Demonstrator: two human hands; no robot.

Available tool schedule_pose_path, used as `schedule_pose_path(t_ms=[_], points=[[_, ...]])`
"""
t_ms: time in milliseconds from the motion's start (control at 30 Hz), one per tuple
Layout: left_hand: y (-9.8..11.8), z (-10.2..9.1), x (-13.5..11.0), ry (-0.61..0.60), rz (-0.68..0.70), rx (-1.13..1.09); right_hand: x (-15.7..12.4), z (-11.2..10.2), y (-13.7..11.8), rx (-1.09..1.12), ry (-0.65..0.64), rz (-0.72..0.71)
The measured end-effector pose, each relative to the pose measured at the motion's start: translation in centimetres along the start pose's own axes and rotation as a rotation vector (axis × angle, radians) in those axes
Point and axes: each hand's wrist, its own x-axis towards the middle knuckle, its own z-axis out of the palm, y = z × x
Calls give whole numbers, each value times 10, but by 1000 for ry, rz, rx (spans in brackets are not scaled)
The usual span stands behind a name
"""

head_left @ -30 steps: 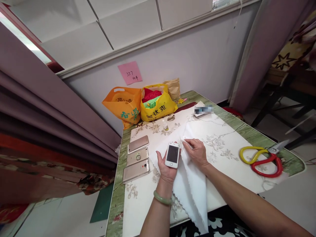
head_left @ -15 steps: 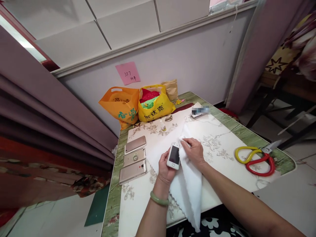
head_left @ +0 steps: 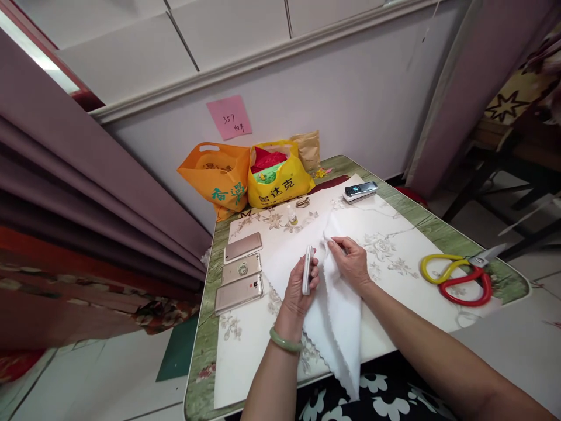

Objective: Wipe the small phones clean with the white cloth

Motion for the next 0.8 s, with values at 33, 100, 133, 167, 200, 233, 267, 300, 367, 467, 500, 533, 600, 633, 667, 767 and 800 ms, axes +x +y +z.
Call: schedule_pose_path(t_ms=[33,100,133,167,200,233,267,300,367,467,500,533,600,633,667,767,800], points=[[-2,1,1,10,24,43,-1,-1,-3,29,-33,-24],[-4,3,2,49,64,128,-2,-2,-9,110,-111,-52],[-4,5,3,69,77,168,-2,-2,-11,154,-144,-55],[-5,5,3,85,86,203,-3,-2,-13,194,-168,-54],[-6,6,4,90,90,233,-3,-2,-14,225,-185,-51],[-6,6,5,87,93,255,-3,-2,-14,248,-199,-48],[-7,6,6,78,94,267,-3,-2,-14,260,-220,-50],[-8,5,7,71,97,269,-3,-2,-14,262,-246,-57],[-9,3,9,84,115,243,-3,-3,-13,253,-325,-85],[-9,-1,13,139,139,173,-3,-5,-14,265,-497,-137],[-9,-2,14,151,142,158,-3,-6,-15,283,-560,-151],[-9,-3,15,157,146,151,-4,-7,-16,302,-623,-166],[-9,-4,17,153,161,159,-4,-9,-19,322,-723,-186],[-9,-4,17,146,175,166,-4,-10,-20,321,-753,-191],[-8,-4,17,139,189,171,-4,-11,-21,310,-768,-188],[-8,-3,15,140,192,162,-2,-11,-20,244,-714,-121],[-9,-2,15,146,184,157,-2,-11,-18,219,-660,-86]])
